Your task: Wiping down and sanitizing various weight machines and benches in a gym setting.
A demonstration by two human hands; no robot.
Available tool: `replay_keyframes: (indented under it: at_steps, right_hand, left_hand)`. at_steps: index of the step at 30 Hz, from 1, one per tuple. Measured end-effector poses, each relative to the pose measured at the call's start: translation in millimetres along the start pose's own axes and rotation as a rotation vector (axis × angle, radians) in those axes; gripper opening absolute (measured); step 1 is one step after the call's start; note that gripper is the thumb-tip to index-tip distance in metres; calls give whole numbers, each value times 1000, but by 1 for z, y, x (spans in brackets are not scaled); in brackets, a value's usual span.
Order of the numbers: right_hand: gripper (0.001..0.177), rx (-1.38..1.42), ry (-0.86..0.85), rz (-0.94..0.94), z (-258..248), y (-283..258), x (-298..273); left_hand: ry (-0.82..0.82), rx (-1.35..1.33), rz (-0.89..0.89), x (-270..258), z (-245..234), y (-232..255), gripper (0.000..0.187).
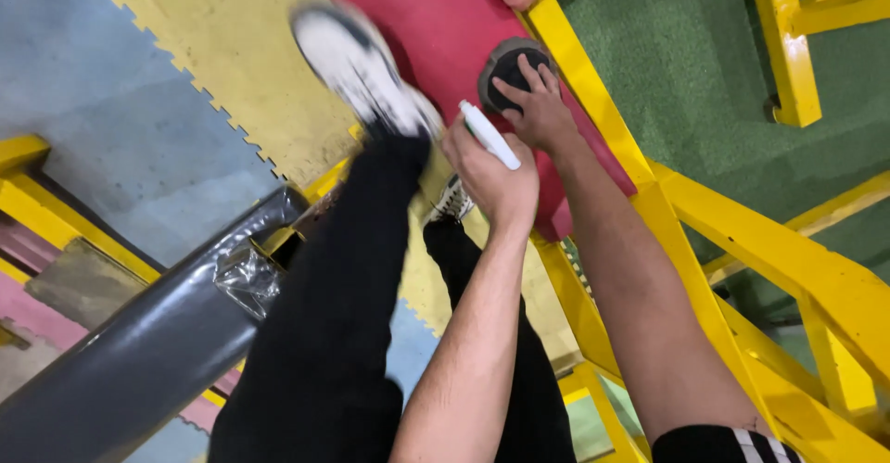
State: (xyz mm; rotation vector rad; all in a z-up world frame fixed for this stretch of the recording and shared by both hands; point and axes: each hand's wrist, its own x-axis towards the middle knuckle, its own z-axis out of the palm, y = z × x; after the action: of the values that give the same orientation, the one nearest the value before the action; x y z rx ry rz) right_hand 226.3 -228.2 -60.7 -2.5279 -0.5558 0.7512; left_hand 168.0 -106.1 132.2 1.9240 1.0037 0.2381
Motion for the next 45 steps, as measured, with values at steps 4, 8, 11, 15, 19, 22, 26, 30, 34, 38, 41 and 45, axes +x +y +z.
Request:
replay_keyframes:
  at_steps: [4,8,11,15,19,22,26,30,34,38,41,45]
  right_hand:
    - [64,7,25,-44,24,25,6]
    - [65,-25,-39,-25,27,28,12]
    - [60,-185,-74,-89,25,27,8]
    - [62,-591,-24,-378,19,9,4]
    - [66,-388,-80,-214,15,-6,1]
    - [65,-196,-134,-28,10,-11,-1]
    - [65,-198,-122,-15,-3,-19,4]
    - [66,-320,-174,-144,-31,-44,68]
    - [58,-265,-98,-348,-46,-106,210]
    - [58,-223,39,-266,-52,-142,309]
    - [60,-182,81,-221,-45,-146,308]
    - [65,-303,-11,-253,-16,-132,209]
  left_hand:
    - [-22,-40,-76,-4,-3,22,61]
    - [-31,19,-136,3,3,36,60]
    - [4,12,-128,17,13,37,59]
    - [25,-38,-145,53,22,23,51]
    - [108,-21,-53,96,32,-12,51]
    - [63,-31,-31,128,27,-20,48]
    - [-36,-99,42,174,21,-30,47]
    - [-58,-45,14,209,28,-55,47]
    - [-130,-187,-133,242,14,-53,47]
    - [-120,-174,-92,262,10,-70,49]
    - [-116,-165,-49,284,10,-73,47]
    - [-122,-189,-74,299,9,-86,49]
